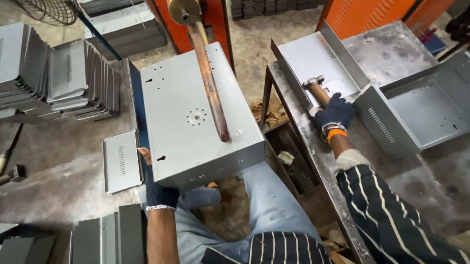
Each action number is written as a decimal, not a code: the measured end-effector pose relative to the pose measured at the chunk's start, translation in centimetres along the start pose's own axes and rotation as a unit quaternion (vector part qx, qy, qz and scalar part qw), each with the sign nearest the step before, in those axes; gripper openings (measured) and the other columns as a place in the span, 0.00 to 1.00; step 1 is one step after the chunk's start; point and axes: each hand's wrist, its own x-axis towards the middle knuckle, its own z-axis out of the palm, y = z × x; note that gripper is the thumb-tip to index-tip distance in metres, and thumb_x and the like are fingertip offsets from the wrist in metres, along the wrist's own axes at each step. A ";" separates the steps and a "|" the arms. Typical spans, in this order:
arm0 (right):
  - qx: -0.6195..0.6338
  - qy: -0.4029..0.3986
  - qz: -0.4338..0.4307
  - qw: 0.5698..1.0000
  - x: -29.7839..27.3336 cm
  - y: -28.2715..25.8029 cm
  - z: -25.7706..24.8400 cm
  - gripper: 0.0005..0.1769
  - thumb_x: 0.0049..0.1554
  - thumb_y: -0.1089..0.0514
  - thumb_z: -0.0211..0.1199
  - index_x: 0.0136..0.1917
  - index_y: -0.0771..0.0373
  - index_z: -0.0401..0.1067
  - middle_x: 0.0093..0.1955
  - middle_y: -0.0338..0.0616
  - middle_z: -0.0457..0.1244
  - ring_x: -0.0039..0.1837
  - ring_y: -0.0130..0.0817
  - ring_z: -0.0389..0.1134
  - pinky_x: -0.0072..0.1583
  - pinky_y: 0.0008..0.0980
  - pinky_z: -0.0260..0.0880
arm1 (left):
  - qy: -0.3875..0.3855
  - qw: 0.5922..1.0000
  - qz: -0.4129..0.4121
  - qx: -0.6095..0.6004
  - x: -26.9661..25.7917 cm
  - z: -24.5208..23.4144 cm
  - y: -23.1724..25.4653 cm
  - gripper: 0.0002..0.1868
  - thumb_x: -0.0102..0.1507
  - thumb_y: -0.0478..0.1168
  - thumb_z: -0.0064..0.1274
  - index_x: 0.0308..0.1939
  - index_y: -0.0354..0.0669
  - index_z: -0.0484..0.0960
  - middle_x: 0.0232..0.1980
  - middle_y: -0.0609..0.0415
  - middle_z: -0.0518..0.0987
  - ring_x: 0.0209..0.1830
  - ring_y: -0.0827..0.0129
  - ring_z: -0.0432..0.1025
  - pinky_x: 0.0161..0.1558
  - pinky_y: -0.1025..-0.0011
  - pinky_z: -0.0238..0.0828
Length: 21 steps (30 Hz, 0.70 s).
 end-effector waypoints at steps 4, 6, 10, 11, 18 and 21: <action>0.161 -0.149 0.026 0.975 3.3 4.2 9.1 0.34 0.52 0.40 0.68 0.61 0.65 0.66 0.54 0.62 0.67 0.54 0.59 0.69 0.53 0.52 0.69 | 0.005 1.000 0.015 0.014 1.1 -1.8 -1.4 0.53 0.60 0.79 0.36 0.71 0.38 0.67 0.65 0.48 0.73 0.61 0.58 0.68 0.61 0.59 0.68; 0.195 -0.156 0.017 0.968 2.8 5.0 8.8 0.29 0.58 0.39 0.65 0.58 0.65 0.70 0.54 0.62 0.68 0.55 0.59 0.69 0.54 0.52 0.69 | -0.006 1.000 0.009 0.013 0.7 -1.5 -1.1 0.54 0.60 0.79 0.36 0.72 0.37 0.67 0.65 0.47 0.73 0.61 0.57 0.68 0.61 0.60 0.68; 0.434 -0.271 0.072 0.856 -5.1 4.9 2.2 0.20 0.64 0.44 0.61 0.55 0.63 0.74 0.47 0.57 0.70 0.48 0.51 0.71 0.50 0.46 0.71 | -0.019 1.000 0.003 0.017 1.1 -2.0 -1.5 0.55 0.59 0.80 0.34 0.73 0.37 0.66 0.65 0.46 0.73 0.60 0.56 0.68 0.60 0.59 0.68; 0.433 -0.268 0.071 0.858 -6.2 4.0 0.0 0.20 0.64 0.44 0.61 0.55 0.63 0.74 0.47 0.57 0.70 0.48 0.51 0.71 0.50 0.46 0.71 | -0.020 1.000 0.004 0.015 1.0 -1.2 -1.1 0.55 0.59 0.80 0.34 0.73 0.37 0.66 0.65 0.46 0.73 0.60 0.56 0.68 0.60 0.59 0.68; 0.419 -0.069 -0.297 0.855 -10.2 -0.9 -23.3 0.31 0.54 0.53 0.71 0.67 0.66 0.69 0.51 0.50 0.71 0.50 0.45 0.74 0.51 0.38 0.75 | -0.023 0.999 0.020 0.029 1.0 -1.7 -1.4 0.56 0.59 0.80 0.36 0.73 0.36 0.66 0.67 0.46 0.72 0.62 0.58 0.68 0.63 0.61 0.66; 0.396 -0.065 -0.409 0.820 -9.2 -1.6 -29.0 0.31 0.53 0.52 0.71 0.67 0.62 0.69 0.48 0.46 0.72 0.45 0.37 0.75 0.48 0.35 0.76 | -0.025 0.999 0.015 0.021 1.2 -1.4 -1.3 0.55 0.59 0.80 0.36 0.72 0.36 0.67 0.65 0.47 0.73 0.61 0.58 0.68 0.63 0.61 0.67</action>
